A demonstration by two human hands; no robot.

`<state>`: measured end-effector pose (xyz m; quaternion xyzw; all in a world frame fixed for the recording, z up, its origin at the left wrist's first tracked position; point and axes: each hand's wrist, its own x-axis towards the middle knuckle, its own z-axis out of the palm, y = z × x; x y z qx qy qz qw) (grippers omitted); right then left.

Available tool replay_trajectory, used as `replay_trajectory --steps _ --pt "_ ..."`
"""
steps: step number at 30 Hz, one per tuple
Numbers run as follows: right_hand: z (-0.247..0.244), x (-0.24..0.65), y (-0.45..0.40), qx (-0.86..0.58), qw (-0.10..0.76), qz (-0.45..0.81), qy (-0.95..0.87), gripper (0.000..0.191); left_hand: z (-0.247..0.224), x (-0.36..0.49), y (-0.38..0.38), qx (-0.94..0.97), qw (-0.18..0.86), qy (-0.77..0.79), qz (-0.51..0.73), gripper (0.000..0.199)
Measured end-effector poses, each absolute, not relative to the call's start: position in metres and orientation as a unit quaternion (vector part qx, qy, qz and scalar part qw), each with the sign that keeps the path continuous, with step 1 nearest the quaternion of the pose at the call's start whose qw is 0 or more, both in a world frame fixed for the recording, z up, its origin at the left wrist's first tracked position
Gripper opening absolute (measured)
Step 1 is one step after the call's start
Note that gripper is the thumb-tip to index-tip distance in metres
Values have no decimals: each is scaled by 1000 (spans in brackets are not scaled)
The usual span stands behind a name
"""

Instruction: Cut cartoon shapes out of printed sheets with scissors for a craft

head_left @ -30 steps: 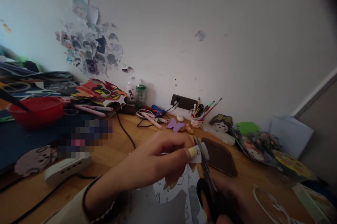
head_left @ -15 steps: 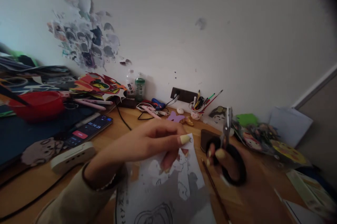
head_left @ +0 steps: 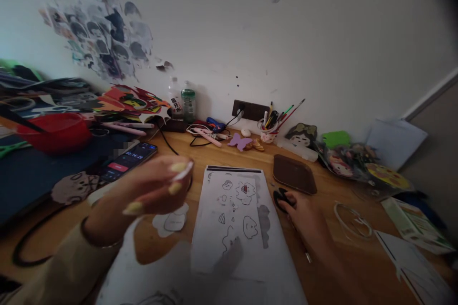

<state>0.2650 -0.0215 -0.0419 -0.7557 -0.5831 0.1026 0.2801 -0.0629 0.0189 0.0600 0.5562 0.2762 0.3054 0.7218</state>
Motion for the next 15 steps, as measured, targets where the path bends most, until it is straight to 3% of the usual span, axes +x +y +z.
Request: replay_trajectory --steps 5,10,15 --pt "-66 264 -32 -753 243 -9 -611 14 8 -34 28 566 773 236 160 17" --pt "-59 243 -40 -714 243 -63 -653 27 -13 -25 32 563 779 247 123 21" --pt "-54 214 -51 -615 235 -29 -752 25 -15 -30 30 549 785 250 143 21"
